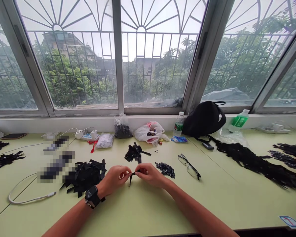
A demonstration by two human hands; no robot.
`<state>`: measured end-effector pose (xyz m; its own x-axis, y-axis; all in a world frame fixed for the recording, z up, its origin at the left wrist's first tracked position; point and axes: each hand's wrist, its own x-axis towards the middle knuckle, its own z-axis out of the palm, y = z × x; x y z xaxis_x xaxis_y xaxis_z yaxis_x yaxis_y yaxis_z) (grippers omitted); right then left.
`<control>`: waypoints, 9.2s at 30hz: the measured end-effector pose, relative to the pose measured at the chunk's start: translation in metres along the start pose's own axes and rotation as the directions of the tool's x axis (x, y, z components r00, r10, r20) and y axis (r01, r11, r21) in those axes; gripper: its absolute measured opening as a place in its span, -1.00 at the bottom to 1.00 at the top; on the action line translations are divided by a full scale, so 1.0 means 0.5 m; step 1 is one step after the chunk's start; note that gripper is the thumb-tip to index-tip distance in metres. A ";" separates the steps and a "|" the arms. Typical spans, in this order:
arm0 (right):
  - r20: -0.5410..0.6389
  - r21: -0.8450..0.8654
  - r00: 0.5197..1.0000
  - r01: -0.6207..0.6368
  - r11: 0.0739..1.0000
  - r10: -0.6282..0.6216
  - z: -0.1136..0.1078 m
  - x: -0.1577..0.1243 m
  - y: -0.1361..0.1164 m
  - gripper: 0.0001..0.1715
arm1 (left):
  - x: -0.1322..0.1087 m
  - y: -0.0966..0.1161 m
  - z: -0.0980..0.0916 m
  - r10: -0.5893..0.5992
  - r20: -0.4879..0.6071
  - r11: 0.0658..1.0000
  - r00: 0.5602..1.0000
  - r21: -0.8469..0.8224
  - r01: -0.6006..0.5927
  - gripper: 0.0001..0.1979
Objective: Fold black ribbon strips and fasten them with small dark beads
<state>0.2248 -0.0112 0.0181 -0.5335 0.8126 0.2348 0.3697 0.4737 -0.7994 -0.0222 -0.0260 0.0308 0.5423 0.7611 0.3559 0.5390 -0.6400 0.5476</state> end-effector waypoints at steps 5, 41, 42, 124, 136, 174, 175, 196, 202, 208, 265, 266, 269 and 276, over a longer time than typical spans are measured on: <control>0.004 0.001 1.000 -0.006 1.000 0.006 0.000 0.001 0.000 -0.70 | 0.000 -0.001 0.000 -0.008 0.009 1.000 1.000 -0.008 0.008 -0.79; 0.042 0.001 0.999 0.019 1.000 -0.019 0.001 -0.004 0.000 -0.80 | 0.000 0.002 -0.007 -0.003 0.053 1.000 0.999 0.012 0.002 -0.79; 0.043 -0.001 0.999 0.019 1.000 -0.019 0.001 -0.004 0.000 -0.80 | 0.000 0.002 -0.007 -0.005 0.055 1.000 0.998 0.013 0.004 -0.78; 0.082 -0.086 0.995 0.062 0.994 -0.055 -0.004 -0.007 -0.013 -0.82 | -0.005 -0.001 -0.016 -0.036 0.102 0.999 0.994 -0.007 0.036 -0.78; -0.002 -0.030 1.000 0.005 1.000 -0.005 -0.007 -0.004 -0.006 -0.74 | -0.005 0.000 -0.014 -0.052 0.037 0.998 0.998 -0.037 0.054 -0.78; 0.049 0.050 0.998 0.023 0.999 -0.025 0.011 -0.003 -0.010 -0.66 | -0.006 0.005 0.000 -0.020 0.100 0.997 0.995 -0.068 0.027 -0.79; 0.047 0.052 0.998 0.025 0.998 -0.028 0.012 -0.003 -0.008 -0.65 | -0.006 0.005 0.000 -0.019 0.103 0.997 0.995 -0.070 0.027 -0.79; -0.016 0.036 1.000 0.014 0.999 -0.013 -0.001 -0.002 0.012 -0.73 | -0.003 0.003 -0.003 -0.022 0.087 0.998 0.996 -0.061 0.027 -0.73; 0.039 0.052 0.999 0.004 0.999 -0.006 -0.001 -0.004 0.007 -0.74 | -0.004 -0.002 0.000 -0.019 0.080 0.997 0.997 -0.071 0.024 -0.73; 0.033 0.041 0.999 0.008 0.999 -0.010 0.000 -0.002 0.007 -0.75 | -0.005 -0.006 0.000 -0.024 0.089 0.997 0.996 -0.071 0.031 -0.74; 0.104 -0.225 0.991 0.110 0.968 -0.089 -0.007 -0.011 -0.020 -0.85 | -0.004 0.001 -0.020 -0.030 0.097 0.999 0.995 -0.039 0.034 -0.75; 0.102 -0.225 0.991 0.109 0.968 -0.088 -0.007 -0.011 -0.020 -0.85 | -0.004 0.002 -0.020 -0.032 0.098 0.999 0.995 -0.039 0.036 -0.75; 0.097 -0.228 0.991 0.109 0.968 -0.088 -0.007 -0.011 -0.020 -0.86 | -0.004 0.002 -0.020 -0.036 0.101 0.998 0.994 -0.039 0.040 -0.75; 0.089 -0.201 0.993 0.091 0.975 -0.074 -0.006 -0.011 -0.013 -0.88 | -0.004 0.000 -0.019 -0.037 0.100 0.998 0.994 -0.042 0.042 -0.74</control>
<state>0.2274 -0.0178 0.0237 -0.6254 0.7414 0.2432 0.4649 0.6044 -0.6470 -0.0296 -0.0266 0.0371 0.5834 0.7702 0.2578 0.5333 -0.6027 0.5936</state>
